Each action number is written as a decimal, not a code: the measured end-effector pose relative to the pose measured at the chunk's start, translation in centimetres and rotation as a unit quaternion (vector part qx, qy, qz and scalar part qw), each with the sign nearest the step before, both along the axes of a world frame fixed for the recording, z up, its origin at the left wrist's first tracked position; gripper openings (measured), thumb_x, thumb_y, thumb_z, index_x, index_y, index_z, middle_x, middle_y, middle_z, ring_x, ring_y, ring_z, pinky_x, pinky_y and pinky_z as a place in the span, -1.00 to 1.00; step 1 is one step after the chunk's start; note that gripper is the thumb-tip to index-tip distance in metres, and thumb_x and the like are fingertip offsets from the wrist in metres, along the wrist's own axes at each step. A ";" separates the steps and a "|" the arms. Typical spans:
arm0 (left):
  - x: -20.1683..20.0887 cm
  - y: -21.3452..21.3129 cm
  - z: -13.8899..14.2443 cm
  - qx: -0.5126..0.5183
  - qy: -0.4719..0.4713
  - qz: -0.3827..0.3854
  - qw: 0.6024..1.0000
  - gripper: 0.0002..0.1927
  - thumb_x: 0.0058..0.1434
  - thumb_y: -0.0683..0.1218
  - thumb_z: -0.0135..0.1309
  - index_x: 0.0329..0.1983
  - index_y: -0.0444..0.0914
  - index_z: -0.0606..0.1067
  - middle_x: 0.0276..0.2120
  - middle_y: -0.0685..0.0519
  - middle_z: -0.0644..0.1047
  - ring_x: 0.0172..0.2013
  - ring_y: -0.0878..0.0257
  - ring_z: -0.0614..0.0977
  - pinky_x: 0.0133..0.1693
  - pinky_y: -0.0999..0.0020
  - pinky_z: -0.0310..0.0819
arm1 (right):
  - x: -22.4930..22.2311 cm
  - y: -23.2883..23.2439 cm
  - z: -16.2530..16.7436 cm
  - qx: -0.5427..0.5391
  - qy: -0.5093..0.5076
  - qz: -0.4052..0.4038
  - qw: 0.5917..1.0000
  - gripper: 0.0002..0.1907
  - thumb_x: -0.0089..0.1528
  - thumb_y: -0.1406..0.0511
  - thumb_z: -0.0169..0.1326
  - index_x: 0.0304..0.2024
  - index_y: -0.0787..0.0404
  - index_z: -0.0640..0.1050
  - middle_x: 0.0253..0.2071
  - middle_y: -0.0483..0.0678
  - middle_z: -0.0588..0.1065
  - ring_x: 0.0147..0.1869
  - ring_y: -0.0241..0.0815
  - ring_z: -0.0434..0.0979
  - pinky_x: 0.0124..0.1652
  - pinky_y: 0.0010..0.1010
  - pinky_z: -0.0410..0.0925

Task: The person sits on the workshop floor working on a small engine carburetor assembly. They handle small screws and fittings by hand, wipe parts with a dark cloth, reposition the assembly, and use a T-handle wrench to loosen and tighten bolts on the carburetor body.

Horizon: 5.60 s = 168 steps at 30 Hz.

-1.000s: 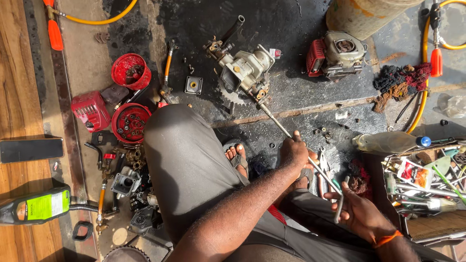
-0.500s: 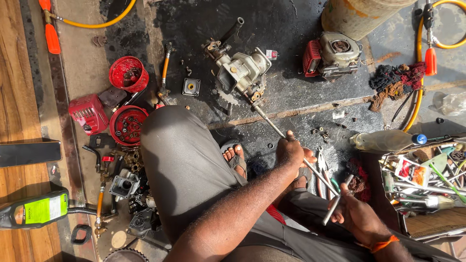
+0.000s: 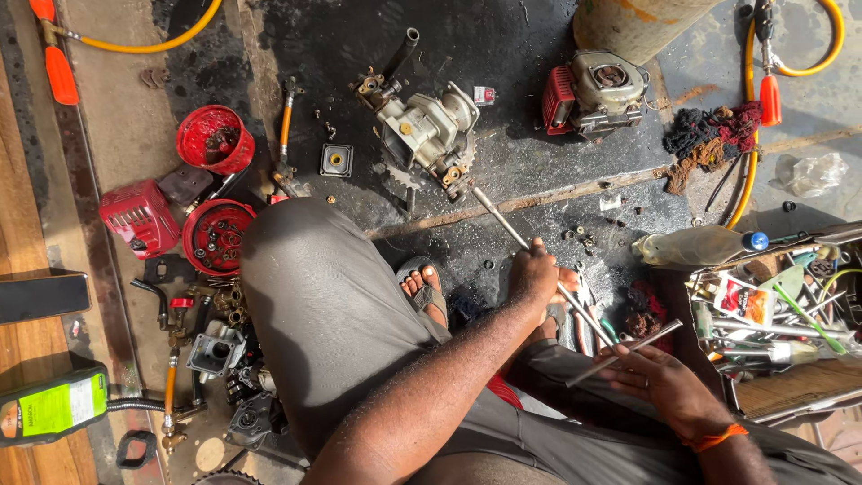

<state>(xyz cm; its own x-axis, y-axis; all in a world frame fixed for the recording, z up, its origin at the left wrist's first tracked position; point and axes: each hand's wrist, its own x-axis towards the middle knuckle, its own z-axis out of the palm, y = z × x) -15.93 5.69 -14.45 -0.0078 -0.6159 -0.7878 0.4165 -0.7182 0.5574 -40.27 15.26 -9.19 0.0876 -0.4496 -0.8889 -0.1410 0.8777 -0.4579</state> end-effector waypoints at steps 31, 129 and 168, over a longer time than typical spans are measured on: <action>-1.6 0.3 -1.7 -0.024 0.140 -0.048 0.989 -0.44 0.54 0.24 -0.40 -0.05 -0.35 0.33 -0.33 -0.16 0.60 -0.27 0.00 0.73 -0.09 -0.04 0.71 | 0.3 -1.4 -1.5 -0.076 -0.049 -0.038 0.995 -0.49 0.48 0.07 -0.06 0.10 0.39 0.62 -0.25 0.02 0.58 -0.13 -0.15 0.58 -0.04 -0.24 0.43; -1.0 -1.8 -0.5 0.003 0.075 0.034 0.997 -0.45 0.52 0.23 -0.42 0.12 -0.38 0.17 -0.37 -0.15 0.51 -0.43 0.04 0.67 -0.28 0.09 0.75 | 3.1 -0.6 2.1 -0.165 0.182 0.006 0.969 -0.47 0.44 0.02 -0.09 0.24 0.24 0.53 -0.05 0.13 0.64 -0.06 -0.07 0.58 -0.05 -0.20 0.40; 0.5 -1.9 0.5 0.009 0.068 0.034 0.997 -0.43 0.52 0.22 -0.44 0.00 -0.42 0.27 -0.40 -0.23 0.56 -0.44 -0.04 0.70 -0.32 0.09 0.77 | 5.8 0.2 4.9 -0.519 0.447 0.338 0.646 -0.45 0.21 0.17 0.13 0.21 0.28 0.50 0.13 0.13 0.57 0.17 0.12 0.55 0.09 -0.18 0.36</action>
